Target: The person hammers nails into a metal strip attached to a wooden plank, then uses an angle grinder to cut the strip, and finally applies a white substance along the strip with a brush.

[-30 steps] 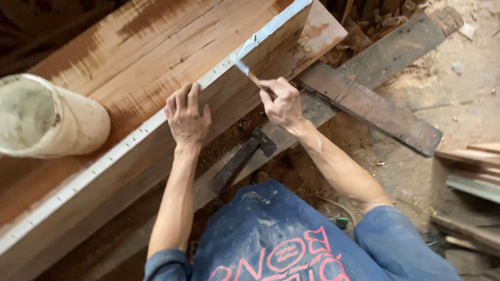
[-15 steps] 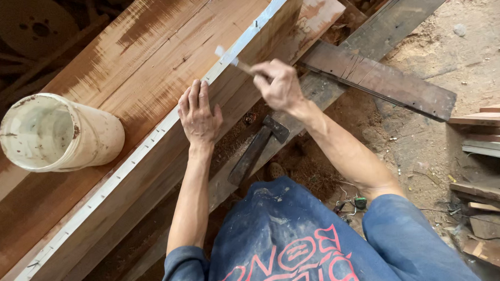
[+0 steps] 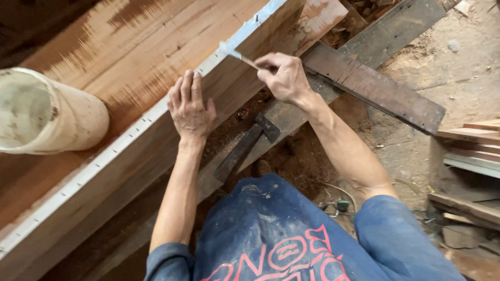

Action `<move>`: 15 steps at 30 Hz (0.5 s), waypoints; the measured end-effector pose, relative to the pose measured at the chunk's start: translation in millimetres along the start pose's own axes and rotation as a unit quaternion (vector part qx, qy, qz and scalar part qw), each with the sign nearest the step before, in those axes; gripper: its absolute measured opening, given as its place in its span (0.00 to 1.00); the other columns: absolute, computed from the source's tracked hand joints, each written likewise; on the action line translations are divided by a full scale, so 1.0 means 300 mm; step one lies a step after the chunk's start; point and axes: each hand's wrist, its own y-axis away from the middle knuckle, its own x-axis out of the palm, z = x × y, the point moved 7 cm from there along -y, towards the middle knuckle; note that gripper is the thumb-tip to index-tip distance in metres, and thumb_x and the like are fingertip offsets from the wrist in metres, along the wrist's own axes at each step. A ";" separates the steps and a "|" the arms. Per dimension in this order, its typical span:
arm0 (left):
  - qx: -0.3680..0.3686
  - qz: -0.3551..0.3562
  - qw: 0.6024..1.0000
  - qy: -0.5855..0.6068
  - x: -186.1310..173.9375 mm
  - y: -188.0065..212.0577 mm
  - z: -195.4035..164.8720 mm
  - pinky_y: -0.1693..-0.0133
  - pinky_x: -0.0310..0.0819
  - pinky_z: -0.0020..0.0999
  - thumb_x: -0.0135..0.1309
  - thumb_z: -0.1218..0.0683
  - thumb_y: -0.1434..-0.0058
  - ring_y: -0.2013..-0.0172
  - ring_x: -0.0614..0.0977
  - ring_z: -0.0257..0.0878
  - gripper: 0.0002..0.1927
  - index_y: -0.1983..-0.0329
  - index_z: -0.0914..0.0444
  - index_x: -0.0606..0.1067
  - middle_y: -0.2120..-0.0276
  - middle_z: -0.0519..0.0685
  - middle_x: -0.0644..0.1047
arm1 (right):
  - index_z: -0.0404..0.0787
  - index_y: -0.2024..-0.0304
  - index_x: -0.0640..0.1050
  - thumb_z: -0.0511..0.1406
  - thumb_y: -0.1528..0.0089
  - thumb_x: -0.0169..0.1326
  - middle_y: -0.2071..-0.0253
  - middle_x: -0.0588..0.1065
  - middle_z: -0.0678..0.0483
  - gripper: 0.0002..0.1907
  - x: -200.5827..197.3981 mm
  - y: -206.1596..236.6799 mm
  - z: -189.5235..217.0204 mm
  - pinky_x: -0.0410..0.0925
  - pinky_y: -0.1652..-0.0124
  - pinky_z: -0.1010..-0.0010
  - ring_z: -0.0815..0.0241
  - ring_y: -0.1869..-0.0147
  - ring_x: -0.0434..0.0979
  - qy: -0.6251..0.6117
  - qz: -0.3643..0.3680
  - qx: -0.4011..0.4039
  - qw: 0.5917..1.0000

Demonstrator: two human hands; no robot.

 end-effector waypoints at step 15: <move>-0.071 -0.015 0.996 -0.059 0.016 0.022 -0.049 0.25 0.42 0.49 0.68 0.49 0.43 0.27 0.61 0.45 0.45 0.23 0.56 0.62 0.26 0.48 0.64 | 0.38 0.55 0.83 0.31 0.33 0.58 0.65 0.76 0.50 0.07 -0.411 -0.171 -0.488 0.66 0.75 0.72 0.61 0.69 0.72 0.250 -0.214 -0.022 0.944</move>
